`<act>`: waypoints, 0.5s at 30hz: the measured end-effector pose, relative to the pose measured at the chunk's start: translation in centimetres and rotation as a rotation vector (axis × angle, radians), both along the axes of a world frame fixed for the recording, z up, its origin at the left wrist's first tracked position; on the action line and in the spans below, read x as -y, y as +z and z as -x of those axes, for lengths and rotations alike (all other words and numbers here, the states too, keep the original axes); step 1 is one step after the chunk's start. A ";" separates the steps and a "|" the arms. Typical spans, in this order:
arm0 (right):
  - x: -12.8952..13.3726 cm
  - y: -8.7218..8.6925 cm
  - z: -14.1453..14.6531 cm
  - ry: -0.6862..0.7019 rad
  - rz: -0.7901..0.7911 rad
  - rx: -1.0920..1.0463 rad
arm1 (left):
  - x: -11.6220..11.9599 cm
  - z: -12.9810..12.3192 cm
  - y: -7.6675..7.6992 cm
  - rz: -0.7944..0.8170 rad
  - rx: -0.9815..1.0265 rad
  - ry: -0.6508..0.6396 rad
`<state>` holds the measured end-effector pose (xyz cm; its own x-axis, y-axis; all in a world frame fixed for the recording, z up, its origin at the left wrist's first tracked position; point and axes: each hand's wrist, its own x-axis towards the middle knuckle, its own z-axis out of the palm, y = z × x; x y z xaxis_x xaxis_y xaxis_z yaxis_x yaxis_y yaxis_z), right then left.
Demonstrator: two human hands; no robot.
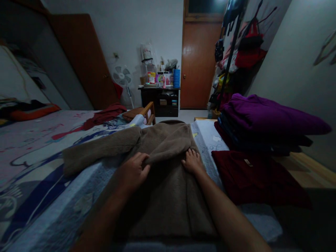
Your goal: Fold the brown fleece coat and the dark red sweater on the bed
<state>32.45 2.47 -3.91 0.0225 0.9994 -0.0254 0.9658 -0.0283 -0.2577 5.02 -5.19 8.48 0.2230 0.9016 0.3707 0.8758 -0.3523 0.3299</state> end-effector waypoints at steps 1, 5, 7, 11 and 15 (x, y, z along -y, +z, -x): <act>0.0 -0.1 0.0 -0.006 -0.015 -0.017 | 0.7 -0.8 0.3 0.000 0.054 -0.020; -0.5 -0.5 -0.7 -0.081 -0.130 -0.395 | 2.8 -4.1 0.5 -0.008 0.174 -0.113; -1.0 -0.6 -1.6 -0.140 -0.205 -0.713 | 3.5 -5.4 0.3 -0.014 0.198 -0.155; -1.9 -1.1 -3.8 -0.255 -0.296 -0.984 | 4.4 -7.8 0.0 -0.006 0.240 -0.196; -2.2 -1.6 -5.3 -0.319 -0.321 -1.174 | 5.5 -9.8 -0.4 0.154 0.260 -0.407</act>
